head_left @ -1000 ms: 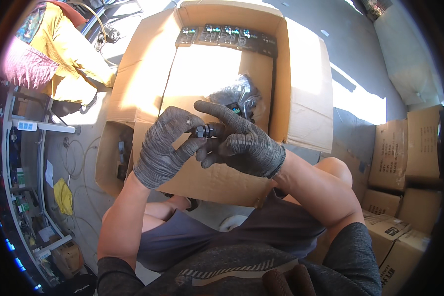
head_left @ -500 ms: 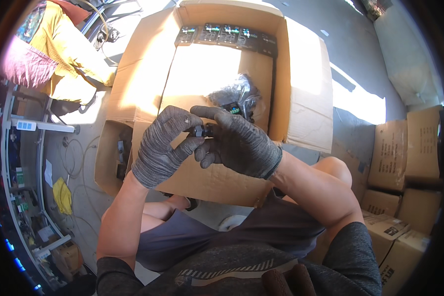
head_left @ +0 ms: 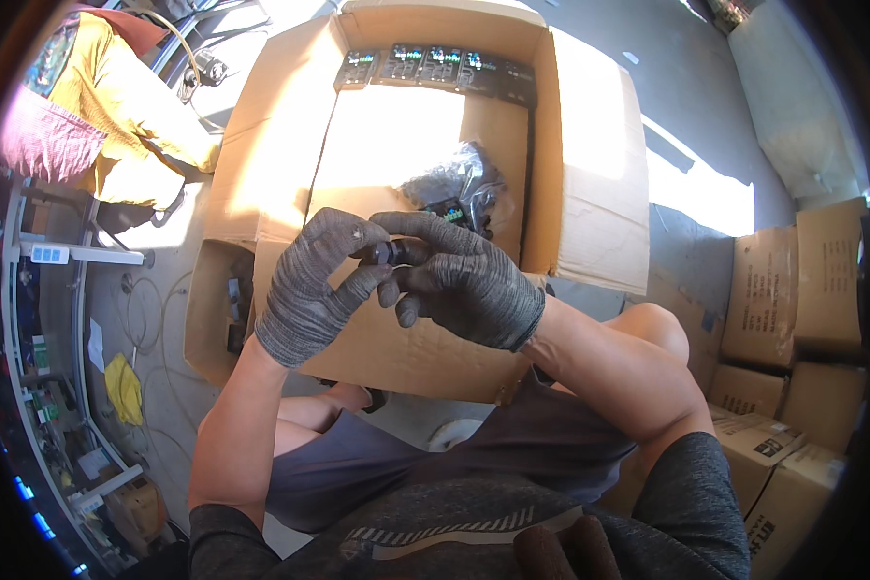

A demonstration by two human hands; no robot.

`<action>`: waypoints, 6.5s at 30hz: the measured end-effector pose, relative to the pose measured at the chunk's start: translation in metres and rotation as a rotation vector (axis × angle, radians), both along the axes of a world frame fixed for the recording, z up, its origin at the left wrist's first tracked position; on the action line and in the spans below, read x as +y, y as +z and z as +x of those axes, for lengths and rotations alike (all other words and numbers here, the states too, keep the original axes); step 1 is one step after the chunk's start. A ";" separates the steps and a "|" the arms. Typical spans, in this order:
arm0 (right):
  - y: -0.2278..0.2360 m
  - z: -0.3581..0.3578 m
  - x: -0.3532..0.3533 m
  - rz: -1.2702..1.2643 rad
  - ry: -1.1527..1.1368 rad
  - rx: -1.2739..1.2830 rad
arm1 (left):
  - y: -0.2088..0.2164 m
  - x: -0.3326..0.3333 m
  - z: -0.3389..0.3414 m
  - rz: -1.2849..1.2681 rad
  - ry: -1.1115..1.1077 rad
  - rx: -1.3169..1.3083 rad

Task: The person, wearing gloves, removes an electrical component from a cardboard box and uses their hands to check the buttons, ports, and casing before placing it back. They repeat this process with several identical components, checking the physical integrity of each unit.

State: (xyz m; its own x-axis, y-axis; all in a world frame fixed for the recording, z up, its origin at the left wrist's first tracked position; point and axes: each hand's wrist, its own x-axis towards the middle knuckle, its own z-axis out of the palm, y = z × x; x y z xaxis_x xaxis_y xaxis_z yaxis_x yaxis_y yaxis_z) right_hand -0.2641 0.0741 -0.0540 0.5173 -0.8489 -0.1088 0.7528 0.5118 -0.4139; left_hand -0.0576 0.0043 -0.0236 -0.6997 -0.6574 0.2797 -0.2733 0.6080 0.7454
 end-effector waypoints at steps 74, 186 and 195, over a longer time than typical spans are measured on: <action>0.055 -0.040 0.014 -0.269 -0.159 0.978 | 0.025 -0.012 -0.023 1.251 -0.025 0.599; 0.051 0.007 -0.015 -0.840 -0.225 1.934 | -0.020 0.048 -0.022 0.859 0.379 0.749; 0.040 0.002 -0.019 -0.552 -0.242 1.677 | -0.019 0.046 -0.024 1.014 0.252 0.944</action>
State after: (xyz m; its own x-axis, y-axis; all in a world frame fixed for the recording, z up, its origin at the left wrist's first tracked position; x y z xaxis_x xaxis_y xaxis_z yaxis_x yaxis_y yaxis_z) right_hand -0.2626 0.0556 -0.0144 0.0322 -0.9986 -0.0411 -0.5844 0.0145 -0.8114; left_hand -0.0813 0.0506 -0.0429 -0.3517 -0.9315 -0.0930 0.5492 -0.2858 0.7853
